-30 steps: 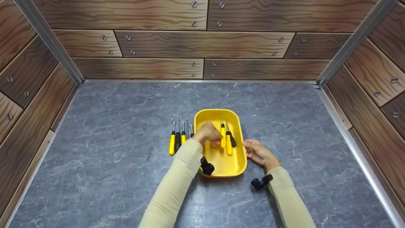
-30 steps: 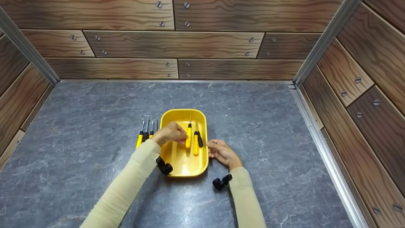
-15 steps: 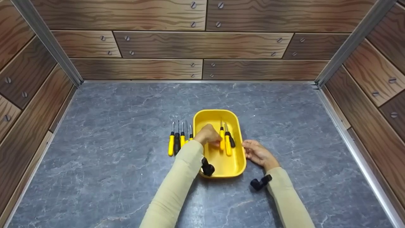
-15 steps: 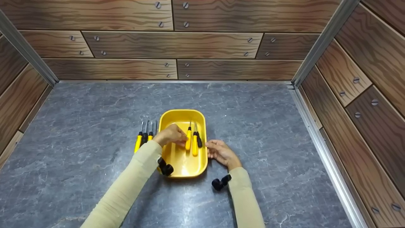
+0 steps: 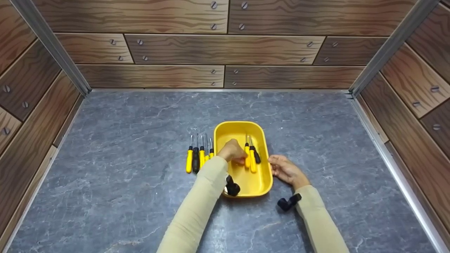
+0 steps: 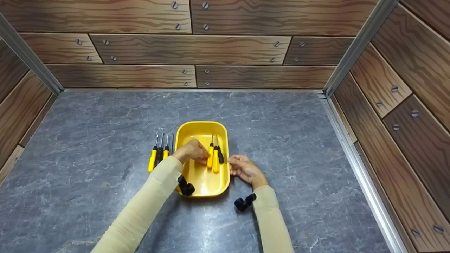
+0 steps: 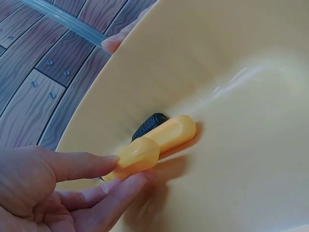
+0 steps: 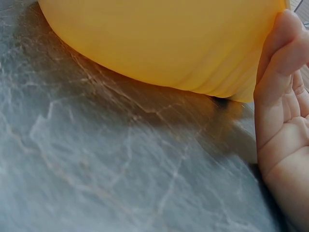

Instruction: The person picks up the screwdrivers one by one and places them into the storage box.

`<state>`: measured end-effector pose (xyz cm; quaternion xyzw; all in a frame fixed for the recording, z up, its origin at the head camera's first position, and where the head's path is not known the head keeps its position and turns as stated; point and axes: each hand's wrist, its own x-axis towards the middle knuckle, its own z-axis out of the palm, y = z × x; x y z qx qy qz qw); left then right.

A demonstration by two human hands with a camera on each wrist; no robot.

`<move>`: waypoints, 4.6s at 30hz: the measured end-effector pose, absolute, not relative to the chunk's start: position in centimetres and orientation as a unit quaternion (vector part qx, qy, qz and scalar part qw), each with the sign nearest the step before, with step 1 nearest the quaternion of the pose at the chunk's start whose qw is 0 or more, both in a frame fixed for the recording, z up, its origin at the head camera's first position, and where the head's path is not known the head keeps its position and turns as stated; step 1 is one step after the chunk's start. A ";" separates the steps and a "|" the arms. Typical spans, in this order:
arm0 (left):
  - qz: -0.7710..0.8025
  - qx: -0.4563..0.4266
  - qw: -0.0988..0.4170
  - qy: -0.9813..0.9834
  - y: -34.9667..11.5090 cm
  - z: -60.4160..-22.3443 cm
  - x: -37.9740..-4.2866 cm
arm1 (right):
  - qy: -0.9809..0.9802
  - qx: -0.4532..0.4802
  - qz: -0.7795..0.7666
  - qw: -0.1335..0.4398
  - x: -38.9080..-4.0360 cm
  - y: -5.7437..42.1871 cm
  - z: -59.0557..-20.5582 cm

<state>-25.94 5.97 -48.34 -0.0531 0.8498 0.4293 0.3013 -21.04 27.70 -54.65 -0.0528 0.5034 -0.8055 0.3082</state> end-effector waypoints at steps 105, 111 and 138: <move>0.576 0.028 0.257 0.776 1.1 -44.7 -23.7 | 0.510 -0.050 -0.801 0.309 -20.8 27.6 -54.0; 0.577 0.022 0.251 0.777 0.6 -44.4 -23.6 | 0.497 -0.042 -0.810 0.309 -20.8 27.6 -54.1; 0.631 0.020 0.204 0.749 -3.2 -45.5 -22.9 | 0.513 -0.037 -0.801 0.306 -21.0 27.7 -54.4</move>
